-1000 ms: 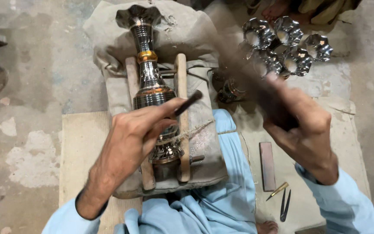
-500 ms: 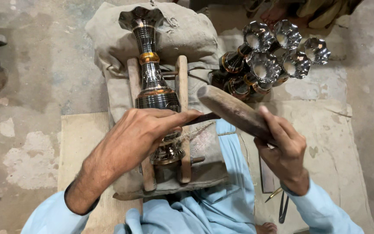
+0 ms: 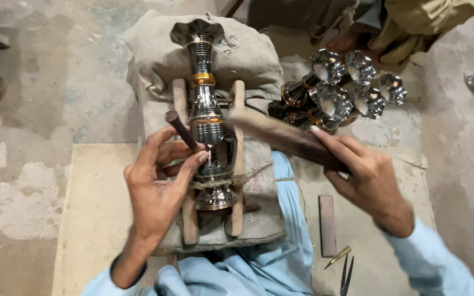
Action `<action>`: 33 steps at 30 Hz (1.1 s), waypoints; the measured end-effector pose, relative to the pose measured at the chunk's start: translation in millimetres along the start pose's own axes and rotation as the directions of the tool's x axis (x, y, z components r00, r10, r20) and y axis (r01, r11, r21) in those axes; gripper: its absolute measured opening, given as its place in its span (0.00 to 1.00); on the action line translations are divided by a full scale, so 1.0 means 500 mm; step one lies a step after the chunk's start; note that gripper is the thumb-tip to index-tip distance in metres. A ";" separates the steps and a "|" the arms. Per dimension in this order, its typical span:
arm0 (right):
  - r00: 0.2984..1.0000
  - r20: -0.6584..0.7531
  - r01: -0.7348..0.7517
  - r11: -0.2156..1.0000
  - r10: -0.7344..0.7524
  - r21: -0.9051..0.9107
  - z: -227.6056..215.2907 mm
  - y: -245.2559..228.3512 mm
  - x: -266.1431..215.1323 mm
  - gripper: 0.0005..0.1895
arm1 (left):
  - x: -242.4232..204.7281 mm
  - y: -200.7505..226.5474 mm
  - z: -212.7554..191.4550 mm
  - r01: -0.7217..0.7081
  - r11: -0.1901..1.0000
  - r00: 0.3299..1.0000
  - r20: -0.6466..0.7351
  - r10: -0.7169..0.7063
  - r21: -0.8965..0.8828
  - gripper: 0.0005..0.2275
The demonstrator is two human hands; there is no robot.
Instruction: The person hammers a metal chisel against a silver-colored metal vase to create decorative indentations. The vase is held in a padded wooden clamp on the lap, and the person repeatedly strikes the chisel with a wooden mallet while rotating the vase to work around its circumference.
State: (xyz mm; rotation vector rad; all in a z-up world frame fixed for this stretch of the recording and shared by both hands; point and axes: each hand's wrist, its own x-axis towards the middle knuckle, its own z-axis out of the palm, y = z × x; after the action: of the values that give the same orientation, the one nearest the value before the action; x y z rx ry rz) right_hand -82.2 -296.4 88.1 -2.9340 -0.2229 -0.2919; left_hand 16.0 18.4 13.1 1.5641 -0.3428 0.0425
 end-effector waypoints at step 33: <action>0.797 0.131 0.552 0.623 -0.590 -0.554 -0.195 -0.216 0.305 0.28 | -0.023 -0.034 0.019 -0.047 0.997 0.994 -0.102 0.041 -0.053 0.21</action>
State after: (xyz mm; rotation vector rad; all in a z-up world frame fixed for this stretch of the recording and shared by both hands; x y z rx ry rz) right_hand 30.2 -190.8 231.9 -3.3212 -1.3014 -0.6403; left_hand 7.5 10.9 -6.4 1.4937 -0.2968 0.1447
